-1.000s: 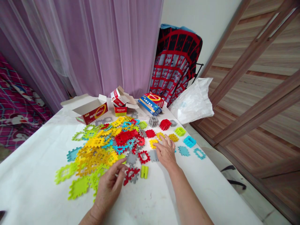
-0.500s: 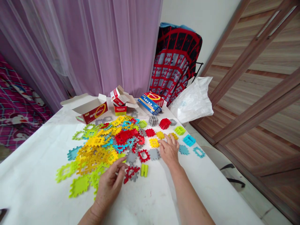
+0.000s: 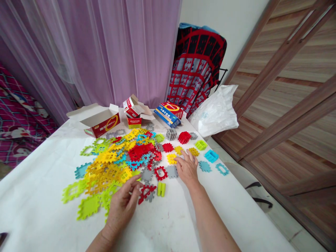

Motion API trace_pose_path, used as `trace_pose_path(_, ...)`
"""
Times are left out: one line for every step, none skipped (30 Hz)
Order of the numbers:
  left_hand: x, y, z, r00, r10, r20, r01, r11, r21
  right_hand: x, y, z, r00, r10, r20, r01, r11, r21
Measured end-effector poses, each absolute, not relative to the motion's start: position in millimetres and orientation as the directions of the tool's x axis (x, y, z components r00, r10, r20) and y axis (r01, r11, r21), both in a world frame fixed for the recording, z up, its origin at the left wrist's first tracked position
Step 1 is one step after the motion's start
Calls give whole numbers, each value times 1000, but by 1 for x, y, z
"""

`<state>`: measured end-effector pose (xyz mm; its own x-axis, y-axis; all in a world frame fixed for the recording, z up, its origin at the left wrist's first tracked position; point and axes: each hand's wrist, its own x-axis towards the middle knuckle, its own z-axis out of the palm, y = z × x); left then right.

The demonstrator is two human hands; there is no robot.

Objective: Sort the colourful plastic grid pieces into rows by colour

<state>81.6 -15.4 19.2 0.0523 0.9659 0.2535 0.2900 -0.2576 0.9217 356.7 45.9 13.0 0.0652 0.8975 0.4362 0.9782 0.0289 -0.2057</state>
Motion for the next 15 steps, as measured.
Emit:
trace_pose_path(82,-15,20,45,963,265,290,-267,919,358,46,12,59,898,435,979,34,-203)
trace_pose_path(83,-16,21,36,961,275,289,-274,917,358,46,12,51,899,436,979,41,-200)
trace_pose_path(84,-16,21,29,959,281,287,-277,917,359,46,11,46,898,438,979,46,-198)
trace_pose_path(84,-16,21,24,959,284,285,-279,917,360,46,11,43,897,440,979,49,-196)
trace_pose_path(84,-15,21,22,959,283,284,-277,918,360,46,11,42,895,444,980,51,-195)
trace_pose_path(84,-15,20,19,960,281,283,-275,919,360,46,10,40,893,448,980,53,-193)
trace_pose_path(84,-15,19,17,960,278,284,-271,920,360,46,10,38,891,452,980,56,-191)
trace_pose_path(84,-15,18,16,961,275,286,-268,920,360,46,10,37,889,456,980,57,-190)
trace_pose_path(83,-15,17,17,962,273,288,-266,920,360,46,10,36,887,460,980,58,-189)
trace_pose_path(83,-15,17,18,962,271,290,-265,920,360,46,10,35,886,463,980,60,-189)
trace_pose_path(83,-15,17,18,963,270,293,-263,919,360,46,10,35,885,465,980,61,-191)
trace_pose_path(82,-15,18,19,964,266,297,-260,919,360,46,11,37,883,467,979,61,-193)
trace_pose_path(82,-15,18,20,965,262,300,-255,919,359,46,11,38,883,468,979,62,-196)
trace_pose_path(82,-15,19,24,967,255,304,-250,919,359,45,12,40,882,469,978,62,-200)
trace_pose_path(81,-15,19,29,969,247,308,-244,920,358,45,12,43,881,471,977,62,-204)
